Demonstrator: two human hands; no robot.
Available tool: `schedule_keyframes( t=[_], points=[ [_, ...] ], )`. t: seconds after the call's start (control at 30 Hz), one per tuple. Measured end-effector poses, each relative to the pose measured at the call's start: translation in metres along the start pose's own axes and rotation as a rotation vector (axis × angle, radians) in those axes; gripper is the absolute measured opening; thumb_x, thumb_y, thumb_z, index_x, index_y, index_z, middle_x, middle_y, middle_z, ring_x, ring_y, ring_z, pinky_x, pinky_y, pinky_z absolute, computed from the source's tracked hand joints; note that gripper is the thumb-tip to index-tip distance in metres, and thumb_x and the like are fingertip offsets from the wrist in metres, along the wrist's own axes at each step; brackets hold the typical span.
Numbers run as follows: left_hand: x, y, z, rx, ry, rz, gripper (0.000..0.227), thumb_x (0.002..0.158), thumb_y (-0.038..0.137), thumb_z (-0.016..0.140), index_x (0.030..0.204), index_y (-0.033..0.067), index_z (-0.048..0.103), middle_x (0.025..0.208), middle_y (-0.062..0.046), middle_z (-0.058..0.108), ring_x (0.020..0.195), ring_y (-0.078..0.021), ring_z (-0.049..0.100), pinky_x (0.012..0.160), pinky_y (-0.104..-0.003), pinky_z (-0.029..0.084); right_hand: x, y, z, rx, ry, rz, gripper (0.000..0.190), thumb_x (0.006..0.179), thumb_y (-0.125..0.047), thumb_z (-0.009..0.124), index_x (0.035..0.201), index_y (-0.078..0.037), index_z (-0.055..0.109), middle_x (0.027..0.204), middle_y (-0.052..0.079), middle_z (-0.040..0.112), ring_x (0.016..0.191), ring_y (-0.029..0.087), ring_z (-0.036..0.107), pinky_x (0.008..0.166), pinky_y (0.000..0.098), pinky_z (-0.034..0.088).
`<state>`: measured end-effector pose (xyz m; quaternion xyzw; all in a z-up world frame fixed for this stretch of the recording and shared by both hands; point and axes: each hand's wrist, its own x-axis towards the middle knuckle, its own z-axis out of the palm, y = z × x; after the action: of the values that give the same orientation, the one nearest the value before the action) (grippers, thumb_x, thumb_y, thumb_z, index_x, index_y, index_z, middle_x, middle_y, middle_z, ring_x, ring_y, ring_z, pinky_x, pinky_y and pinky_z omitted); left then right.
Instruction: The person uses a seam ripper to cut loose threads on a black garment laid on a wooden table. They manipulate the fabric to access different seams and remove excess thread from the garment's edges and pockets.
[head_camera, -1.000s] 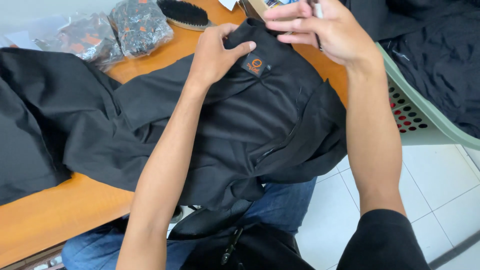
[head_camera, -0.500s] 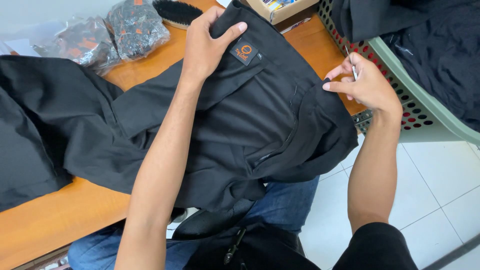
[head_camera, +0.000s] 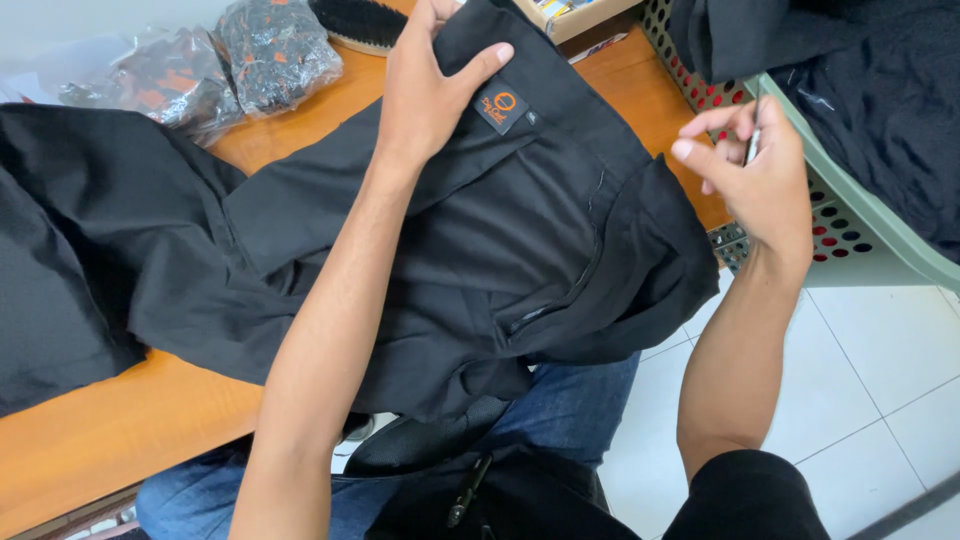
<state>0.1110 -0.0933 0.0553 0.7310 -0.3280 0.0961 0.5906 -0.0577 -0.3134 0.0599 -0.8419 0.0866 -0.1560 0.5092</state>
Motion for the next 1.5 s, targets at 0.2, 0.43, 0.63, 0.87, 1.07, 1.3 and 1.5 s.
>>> schedule_keyframes(
  t=[0.2,0.43,0.63,0.87,1.07,1.3,1.5],
  points=[
    [-0.016,0.018,0.013,0.171,-0.133,0.077,0.035,0.078,0.027,0.068,0.098,0.0178,0.041,0.097,0.006,0.052,0.091,-0.0143,0.053,0.080,-0.031,0.029,0.031,-0.031,0.049,0.146,0.008,-0.259,0.041,0.088,-0.013,0.059,0.080,-0.013,0.019,0.104,0.016,0.056,0.046,0.004,0.034,0.040,0.0162,0.033],
    [-0.065,0.045,-0.041,0.251,-0.423,0.053,0.067,0.080,0.022,0.066,0.133,0.0149,0.025,0.136,-0.007,0.037,0.118,-0.0275,0.040,0.095,-0.038,0.027,0.025,-0.033,0.068,0.140,-0.040,-0.132,0.044,0.080,-0.010,0.068,0.077,-0.016,0.025,0.072,-0.006,0.022,0.064,0.003,0.025,0.057,0.0155,0.025],
    [-0.119,0.033,-0.125,0.695,0.107,-0.435,0.055,0.085,0.029,0.058,0.124,-0.0017,0.034,0.116,-0.016,0.040,0.103,-0.0345,0.039,0.082,-0.046,0.034,-0.021,0.006,0.049,0.162,-0.031,-0.057,0.044,0.069,-0.008,0.066,0.072,-0.017,0.023,0.067,-0.006,0.021,0.061,0.006,0.023,0.057,0.0180,0.021],
    [-0.138,0.027,-0.136,0.093,0.132,-0.482,0.041,0.078,0.015,0.063,0.115,0.0107,0.046,0.105,0.000,0.054,0.082,-0.0053,0.051,0.067,-0.017,0.039,-0.030,0.037,0.054,0.407,0.089,-0.024,0.041,0.072,-0.006,0.062,0.072,-0.018,0.023,0.060,-0.005,0.022,0.039,0.004,0.023,0.032,0.0178,0.020],
    [-0.156,0.040,-0.155,0.315,0.244,-0.100,0.018,0.076,-0.003,0.075,0.073,0.0027,0.058,0.083,-0.010,0.061,0.079,-0.0166,0.054,0.076,-0.026,0.041,-0.013,0.028,0.042,0.447,0.291,0.010,0.033,0.089,-0.013,0.058,0.077,-0.019,0.028,0.070,-0.005,0.024,0.051,0.002,0.023,0.030,0.0139,0.023],
    [-0.185,0.039,-0.156,-0.038,-0.430,-0.739,0.025,0.075,0.015,0.064,0.062,0.0081,0.044,0.054,-0.004,0.064,0.040,-0.0058,0.041,0.038,-0.019,0.032,-0.021,0.041,0.036,0.257,0.158,0.174,0.034,0.080,-0.003,0.056,0.075,-0.019,0.027,0.070,-0.005,0.024,0.051,0.003,0.022,0.031,0.0163,0.017],
    [-0.182,0.053,-0.144,0.440,-0.530,-1.015,0.029,0.071,0.032,0.067,0.069,0.0110,0.047,0.051,0.003,0.059,0.047,-0.0094,0.049,0.052,-0.025,0.037,-0.025,0.040,0.047,0.091,0.071,0.320,0.034,0.081,-0.006,0.056,0.073,-0.019,0.025,0.062,-0.006,0.024,0.041,0.002,0.020,0.033,0.0183,0.016]
  ],
)
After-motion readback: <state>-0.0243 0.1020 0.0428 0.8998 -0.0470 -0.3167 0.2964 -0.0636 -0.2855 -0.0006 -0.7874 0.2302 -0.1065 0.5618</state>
